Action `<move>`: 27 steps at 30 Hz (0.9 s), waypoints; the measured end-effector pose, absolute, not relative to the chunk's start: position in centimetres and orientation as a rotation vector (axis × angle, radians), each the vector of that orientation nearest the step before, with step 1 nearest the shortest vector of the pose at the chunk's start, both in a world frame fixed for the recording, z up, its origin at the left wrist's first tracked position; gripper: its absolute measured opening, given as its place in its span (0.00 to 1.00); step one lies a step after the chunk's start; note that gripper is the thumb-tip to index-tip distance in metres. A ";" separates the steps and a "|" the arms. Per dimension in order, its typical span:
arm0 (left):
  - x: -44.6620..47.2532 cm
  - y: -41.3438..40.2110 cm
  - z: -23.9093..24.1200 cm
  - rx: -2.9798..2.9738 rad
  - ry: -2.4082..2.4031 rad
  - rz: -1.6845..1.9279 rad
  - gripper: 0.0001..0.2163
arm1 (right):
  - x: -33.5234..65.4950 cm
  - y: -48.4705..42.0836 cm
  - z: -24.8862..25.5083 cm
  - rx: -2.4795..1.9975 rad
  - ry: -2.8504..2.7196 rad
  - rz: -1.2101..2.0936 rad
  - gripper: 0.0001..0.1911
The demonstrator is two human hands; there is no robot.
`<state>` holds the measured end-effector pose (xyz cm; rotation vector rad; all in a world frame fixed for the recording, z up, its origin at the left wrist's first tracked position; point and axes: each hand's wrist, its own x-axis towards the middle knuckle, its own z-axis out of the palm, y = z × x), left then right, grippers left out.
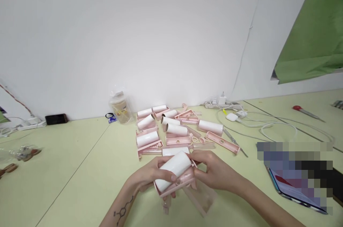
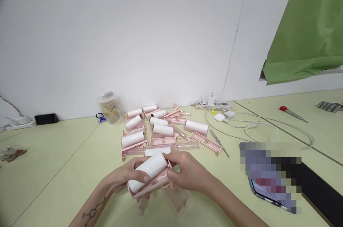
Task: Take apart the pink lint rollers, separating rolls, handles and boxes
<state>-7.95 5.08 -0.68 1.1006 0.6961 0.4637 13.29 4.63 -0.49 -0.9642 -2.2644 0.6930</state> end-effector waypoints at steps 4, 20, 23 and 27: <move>-8.0 5.1 -0.7 1.090 0.676 0.436 0.22 | 13.4 4.6 -0.3 -0.928 -2.245 0.777 0.14; -8.1 4.7 0.0 1.092 0.655 0.347 0.25 | 13.4 4.6 0.2 -0.986 -2.245 0.811 0.14; -7.9 4.6 0.3 1.086 0.638 0.348 0.24 | 13.7 4.7 0.3 -1.008 -2.208 0.942 0.14; -7.7 4.5 0.4 1.092 0.643 0.329 0.24 | 14.5 5.1 0.5 -0.988 -2.137 1.276 0.10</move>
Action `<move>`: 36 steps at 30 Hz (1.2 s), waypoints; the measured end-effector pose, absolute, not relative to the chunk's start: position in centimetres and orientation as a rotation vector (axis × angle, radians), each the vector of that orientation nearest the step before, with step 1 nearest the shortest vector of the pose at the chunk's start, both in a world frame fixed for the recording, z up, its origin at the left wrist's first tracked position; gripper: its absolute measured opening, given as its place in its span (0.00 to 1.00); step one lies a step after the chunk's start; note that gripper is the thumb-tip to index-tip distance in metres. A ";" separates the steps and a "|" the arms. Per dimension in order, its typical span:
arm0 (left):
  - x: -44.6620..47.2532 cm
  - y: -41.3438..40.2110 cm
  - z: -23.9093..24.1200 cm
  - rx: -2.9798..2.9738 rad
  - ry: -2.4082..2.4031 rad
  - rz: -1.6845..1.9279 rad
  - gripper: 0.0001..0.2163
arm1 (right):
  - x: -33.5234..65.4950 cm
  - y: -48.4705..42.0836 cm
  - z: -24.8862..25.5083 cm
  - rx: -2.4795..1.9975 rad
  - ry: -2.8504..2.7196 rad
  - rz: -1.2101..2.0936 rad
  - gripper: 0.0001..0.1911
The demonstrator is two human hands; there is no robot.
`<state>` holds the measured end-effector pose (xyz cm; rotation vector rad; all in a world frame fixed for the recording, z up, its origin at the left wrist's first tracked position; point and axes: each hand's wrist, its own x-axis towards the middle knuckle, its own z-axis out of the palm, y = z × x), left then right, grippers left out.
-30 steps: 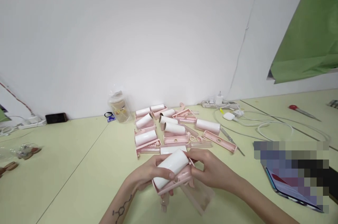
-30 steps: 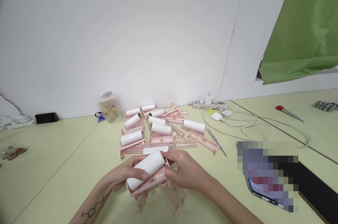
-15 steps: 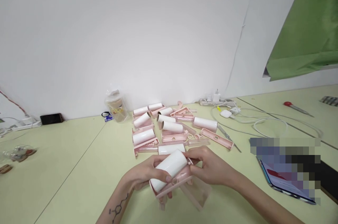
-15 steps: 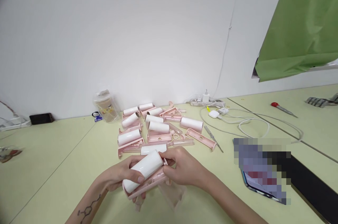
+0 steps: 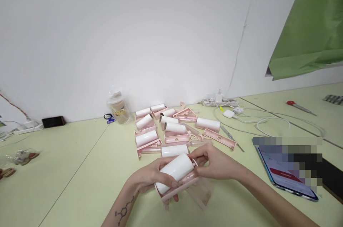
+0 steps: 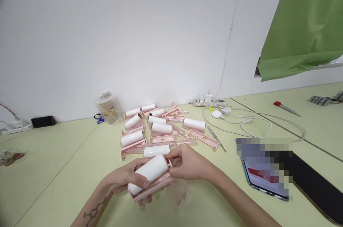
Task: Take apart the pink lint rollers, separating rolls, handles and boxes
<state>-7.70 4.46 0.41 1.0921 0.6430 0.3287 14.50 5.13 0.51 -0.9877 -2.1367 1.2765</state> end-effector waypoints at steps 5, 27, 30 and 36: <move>-7.9 4.4 0.0 1.069 0.599 0.375 0.29 | 15.4 5.5 0.2 -0.849 -1.921 1.601 0.21; -7.9 4.5 -1.1 1.044 0.528 0.428 0.32 | 13.7 3.8 -0.7 -0.893 -1.848 1.041 0.14; -7.5 4.2 -1.3 1.066 0.551 0.533 0.31 | 13.5 3.5 -1.2 -0.907 -1.757 1.135 0.21; -6.1 3.4 -1.3 1.386 0.725 0.843 0.31 | 12.3 3.5 -1.7 -0.792 -1.521 1.381 0.19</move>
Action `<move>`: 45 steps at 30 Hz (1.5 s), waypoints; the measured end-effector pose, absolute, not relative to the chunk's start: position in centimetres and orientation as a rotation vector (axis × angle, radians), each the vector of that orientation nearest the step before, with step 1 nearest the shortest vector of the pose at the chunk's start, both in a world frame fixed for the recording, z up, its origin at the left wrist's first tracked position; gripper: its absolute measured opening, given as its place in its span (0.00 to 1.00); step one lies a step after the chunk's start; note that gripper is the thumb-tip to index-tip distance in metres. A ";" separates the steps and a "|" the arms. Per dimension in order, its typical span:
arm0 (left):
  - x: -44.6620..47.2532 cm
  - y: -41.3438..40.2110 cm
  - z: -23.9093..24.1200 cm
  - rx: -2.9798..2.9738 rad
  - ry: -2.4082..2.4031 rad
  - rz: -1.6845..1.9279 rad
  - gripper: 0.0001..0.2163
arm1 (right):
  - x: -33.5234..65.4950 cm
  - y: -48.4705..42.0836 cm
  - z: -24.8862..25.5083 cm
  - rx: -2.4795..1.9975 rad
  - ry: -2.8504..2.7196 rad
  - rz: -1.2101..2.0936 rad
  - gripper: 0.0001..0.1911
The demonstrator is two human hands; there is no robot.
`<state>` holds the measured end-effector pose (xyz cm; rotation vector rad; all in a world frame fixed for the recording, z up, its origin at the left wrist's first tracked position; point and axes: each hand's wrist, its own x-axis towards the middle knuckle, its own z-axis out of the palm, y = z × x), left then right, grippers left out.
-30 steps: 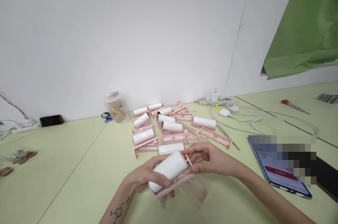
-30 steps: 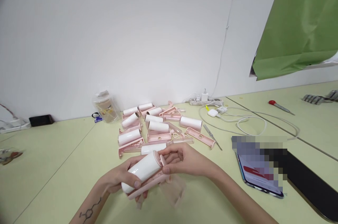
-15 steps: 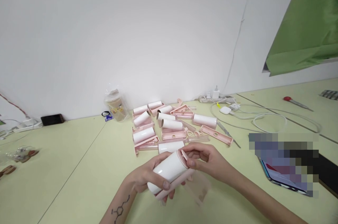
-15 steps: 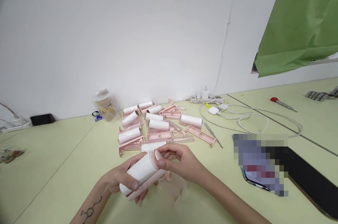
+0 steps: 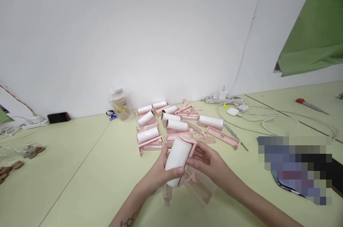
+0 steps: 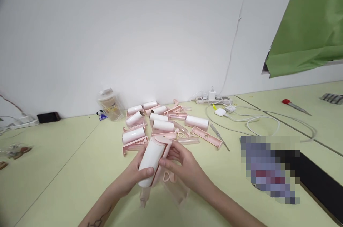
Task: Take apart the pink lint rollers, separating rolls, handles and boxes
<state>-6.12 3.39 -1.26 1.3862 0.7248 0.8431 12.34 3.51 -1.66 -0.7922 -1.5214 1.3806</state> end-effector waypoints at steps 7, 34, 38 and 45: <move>-4.9 4.0 0.3 2.163 1.140 0.581 0.13 | 14.9 4.8 0.4 -0.953 -1.244 1.025 0.18; -11.9 4.9 -3.0 2.146 1.560 0.243 0.06 | 13.4 3.1 -0.9 -1.203 -2.304 0.547 0.13; -10.6 4.1 -2.8 2.220 1.494 0.375 0.17 | 13.6 3.6 -0.9 -1.120 -2.399 0.450 0.12; -7.3 3.8 -4.6 2.230 1.252 0.497 0.31 | 14.0 3.6 -0.9 -0.971 -2.407 0.409 0.14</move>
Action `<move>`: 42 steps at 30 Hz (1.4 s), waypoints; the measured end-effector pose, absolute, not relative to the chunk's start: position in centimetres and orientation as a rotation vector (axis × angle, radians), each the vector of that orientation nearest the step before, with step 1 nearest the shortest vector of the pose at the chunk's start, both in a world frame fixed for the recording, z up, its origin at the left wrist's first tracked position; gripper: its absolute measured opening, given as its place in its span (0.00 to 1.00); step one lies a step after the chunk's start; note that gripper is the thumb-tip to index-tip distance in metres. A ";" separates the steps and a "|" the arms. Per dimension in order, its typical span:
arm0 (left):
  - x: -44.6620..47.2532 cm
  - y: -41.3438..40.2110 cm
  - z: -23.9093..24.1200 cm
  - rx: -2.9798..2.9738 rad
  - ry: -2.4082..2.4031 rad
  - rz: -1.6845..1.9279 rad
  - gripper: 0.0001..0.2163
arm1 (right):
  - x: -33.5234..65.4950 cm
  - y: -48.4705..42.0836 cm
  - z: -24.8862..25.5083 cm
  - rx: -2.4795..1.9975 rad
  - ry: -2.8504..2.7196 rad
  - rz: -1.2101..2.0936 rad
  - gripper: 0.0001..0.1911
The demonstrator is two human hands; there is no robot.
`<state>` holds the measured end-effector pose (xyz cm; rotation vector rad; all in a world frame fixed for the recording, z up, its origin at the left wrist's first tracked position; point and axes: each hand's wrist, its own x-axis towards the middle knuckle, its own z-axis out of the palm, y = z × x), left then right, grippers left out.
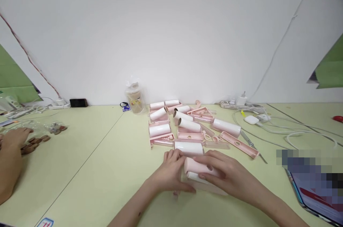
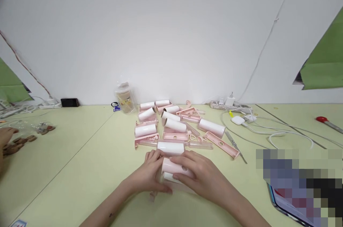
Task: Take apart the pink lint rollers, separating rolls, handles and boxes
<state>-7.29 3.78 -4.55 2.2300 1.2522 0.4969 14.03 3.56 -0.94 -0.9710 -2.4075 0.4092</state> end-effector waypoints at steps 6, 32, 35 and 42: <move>-7.2 3.9 -5.7 2.241 1.216 0.542 0.26 | 13.9 3.5 -1.3 -0.869 -2.458 0.338 0.15; -12.2 3.1 -0.5 2.155 1.307 0.889 0.21 | 15.7 5.5 -1.9 -1.093 -2.003 0.442 0.13; -16.5 2.3 -0.3 1.981 1.584 0.897 0.17 | 15.3 6.5 -2.1 -1.126 -2.104 0.494 0.11; -21.0 0.6 -3.6 1.731 1.925 0.744 0.22 | 13.2 8.8 -2.1 -1.066 -2.287 0.404 0.14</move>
